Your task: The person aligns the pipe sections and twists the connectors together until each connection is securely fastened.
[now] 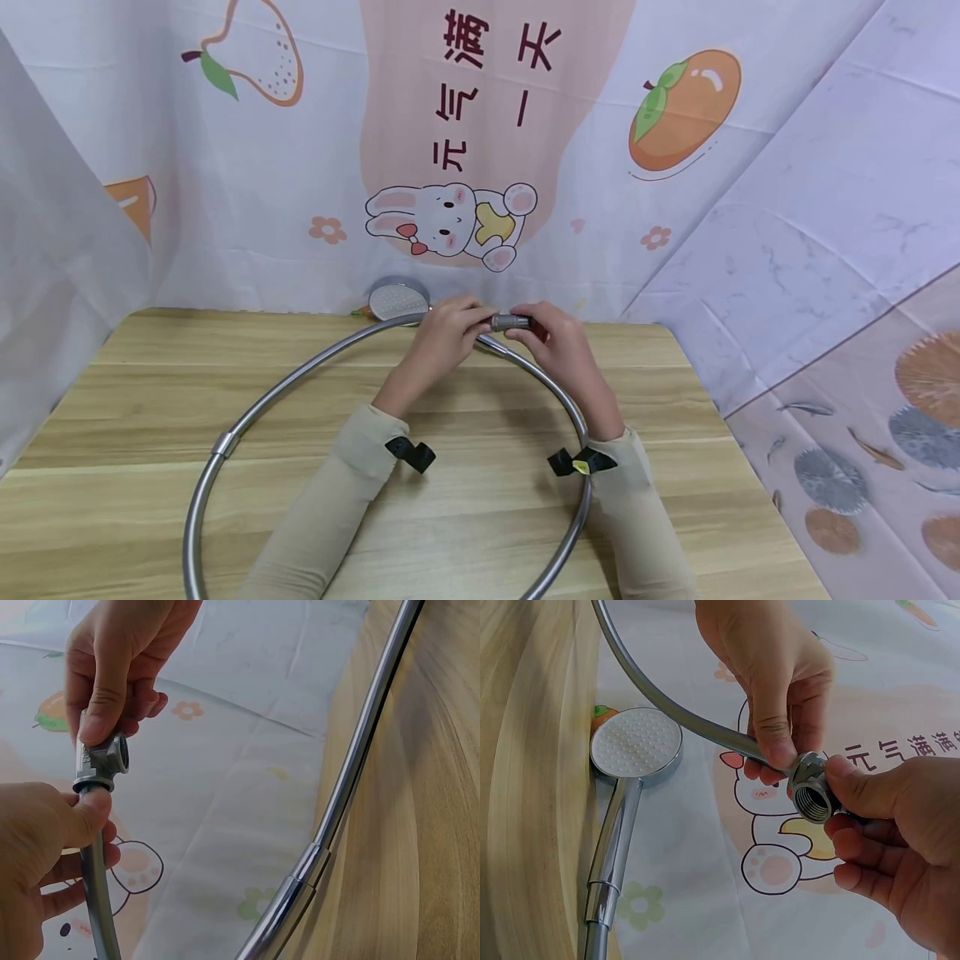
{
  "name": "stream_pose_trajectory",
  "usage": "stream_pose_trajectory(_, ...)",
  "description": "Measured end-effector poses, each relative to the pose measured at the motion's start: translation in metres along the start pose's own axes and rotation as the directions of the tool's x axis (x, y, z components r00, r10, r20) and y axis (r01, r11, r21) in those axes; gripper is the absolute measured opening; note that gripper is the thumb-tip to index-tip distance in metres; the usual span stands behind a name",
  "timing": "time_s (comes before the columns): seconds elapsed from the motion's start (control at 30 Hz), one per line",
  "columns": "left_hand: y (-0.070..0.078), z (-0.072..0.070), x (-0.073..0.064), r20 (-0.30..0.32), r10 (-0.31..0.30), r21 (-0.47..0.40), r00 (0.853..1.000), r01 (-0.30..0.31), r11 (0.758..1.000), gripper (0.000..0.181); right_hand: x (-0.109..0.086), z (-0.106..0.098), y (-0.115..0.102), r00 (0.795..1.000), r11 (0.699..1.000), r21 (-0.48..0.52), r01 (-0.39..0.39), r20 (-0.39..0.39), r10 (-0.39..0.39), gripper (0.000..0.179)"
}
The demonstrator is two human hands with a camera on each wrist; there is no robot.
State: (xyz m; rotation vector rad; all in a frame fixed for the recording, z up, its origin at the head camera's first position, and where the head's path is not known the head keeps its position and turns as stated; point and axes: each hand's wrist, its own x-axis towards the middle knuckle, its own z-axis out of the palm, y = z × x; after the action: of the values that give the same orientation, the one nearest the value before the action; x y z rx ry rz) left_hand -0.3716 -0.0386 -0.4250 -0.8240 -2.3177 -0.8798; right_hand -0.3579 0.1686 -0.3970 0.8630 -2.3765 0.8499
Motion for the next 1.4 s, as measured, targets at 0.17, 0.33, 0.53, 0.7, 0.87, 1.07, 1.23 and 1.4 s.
stream_pose_trajectory(0.17,0.001,0.001,0.001,0.019,-0.004,-0.014,1.0,0.004,1.0,0.028,0.001,0.001,-0.001,1.0,1.0,0.006,0.0,-0.006,0.0,0.025)
stream_pose_trajectory(0.33,0.0,0.003,0.002,-0.008,-0.012,-0.041,1.0,0.011,0.999,0.033,0.001,0.001,-0.002,1.0,1.0,-0.012,0.015,0.0,-0.015,0.026)
stream_pose_trajectory(0.53,-0.001,0.002,0.002,-0.029,-0.034,-0.064,0.999,0.032,0.997,0.038,0.001,0.002,-0.003,0.999,0.999,-0.03,0.041,0.008,-0.041,0.026)
stream_pose_trajectory(0.7,-0.001,0.002,0.001,-0.036,-0.023,-0.07,0.999,0.021,0.997,0.035,0.001,0.003,-0.004,0.999,0.999,-0.017,0.036,0.0,-0.036,0.026)
stream_pose_trajectory(0.87,-0.002,0.002,0.0,-0.049,-0.018,-0.081,0.999,0.014,0.997,0.033,0.002,0.003,-0.006,1.0,1.0,0.02,0.012,-0.004,-0.011,0.028)
stream_pose_trajectory(1.07,-0.002,0.001,0.0,-0.057,-0.012,-0.093,0.998,0.007,0.996,0.032,0.001,0.002,-0.007,0.999,0.996,0.088,-0.016,-0.03,0.019,0.026)
stream_pose_trajectory(1.23,-0.001,0.0,0.0,-0.068,-0.017,-0.097,0.998,0.01,0.995,0.029,-0.001,0.002,-0.01,0.999,0.995,0.098,-0.014,-0.039,0.018,0.023)
stream_pose_trajectory(1.4,0.002,0.0,0.0,-0.084,-0.031,-0.102,0.996,0.022,0.995,0.026,-0.001,0.002,-0.011,0.998,0.994,0.096,-0.047,-0.047,0.051,0.024)
